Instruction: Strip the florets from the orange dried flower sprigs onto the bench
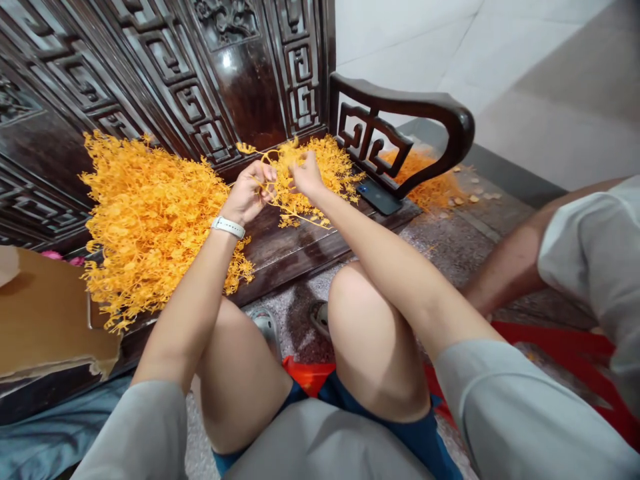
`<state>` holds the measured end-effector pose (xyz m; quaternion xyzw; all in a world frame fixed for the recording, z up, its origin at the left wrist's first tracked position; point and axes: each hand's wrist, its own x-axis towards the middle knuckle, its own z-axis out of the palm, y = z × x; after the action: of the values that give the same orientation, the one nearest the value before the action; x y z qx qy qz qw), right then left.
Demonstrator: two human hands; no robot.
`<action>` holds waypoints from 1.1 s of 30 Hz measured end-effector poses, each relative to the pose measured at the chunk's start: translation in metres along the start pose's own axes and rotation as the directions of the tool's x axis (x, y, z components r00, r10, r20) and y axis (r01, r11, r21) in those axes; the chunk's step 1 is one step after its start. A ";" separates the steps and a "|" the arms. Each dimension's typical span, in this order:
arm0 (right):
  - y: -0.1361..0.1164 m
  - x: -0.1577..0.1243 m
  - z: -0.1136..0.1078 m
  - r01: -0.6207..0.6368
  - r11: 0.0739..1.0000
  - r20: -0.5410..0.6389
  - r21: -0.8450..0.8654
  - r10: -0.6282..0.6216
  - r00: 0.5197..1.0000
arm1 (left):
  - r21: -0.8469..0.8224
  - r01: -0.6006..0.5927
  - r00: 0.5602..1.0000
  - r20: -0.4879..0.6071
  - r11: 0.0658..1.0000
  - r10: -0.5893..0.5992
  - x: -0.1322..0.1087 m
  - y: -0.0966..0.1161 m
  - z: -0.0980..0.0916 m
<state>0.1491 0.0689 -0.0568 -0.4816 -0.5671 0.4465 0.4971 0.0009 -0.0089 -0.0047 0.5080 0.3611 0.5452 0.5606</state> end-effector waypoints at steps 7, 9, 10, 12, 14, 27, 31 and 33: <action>-0.025 -0.018 0.005 -0.292 0.916 -0.028 0.275 0.311 0.950 | -0.285 0.101 0.995 0.028 0.953 -0.097 -0.004 0.003 0.000; -0.029 -0.019 0.004 -0.303 0.891 -0.068 0.337 0.344 0.937 | -0.267 0.137 0.990 0.054 0.954 -0.127 -0.004 0.002 0.002; -0.029 -0.018 0.003 -0.306 0.883 -0.080 0.357 0.355 0.931 | -0.251 0.156 0.987 0.072 0.955 -0.143 -0.004 0.000 0.004; -0.027 -0.014 0.001 -0.314 0.869 -0.095 0.381 0.375 0.922 | -0.215 0.191 0.980 0.103 0.958 -0.172 -0.004 -0.002 0.005; -0.021 -0.010 -0.006 -0.334 0.848 -0.132 0.411 0.417 0.899 | -0.196 0.221 0.972 0.127 0.956 -0.199 -0.005 -0.001 0.005; -0.014 -0.004 -0.068 -0.156 0.899 -0.110 0.409 0.219 0.970 | -0.086 0.265 0.953 0.172 0.961 -0.247 -0.011 0.009 -0.029; -0.030 -0.018 -0.056 -0.173 0.915 0.126 0.364 0.136 0.983 | -0.030 0.265 0.945 0.205 0.964 -0.253 -0.005 0.002 -0.032; -0.033 -0.026 -0.049 -0.201 0.919 0.204 0.338 0.137 0.969 | -0.020 0.268 0.944 0.204 0.963 -0.258 -0.004 0.001 -0.031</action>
<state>0.1951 0.0403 -0.0224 -0.3892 -0.4749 0.6240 0.4833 -0.0297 -0.0075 -0.0107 0.4938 0.3547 0.4204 0.6736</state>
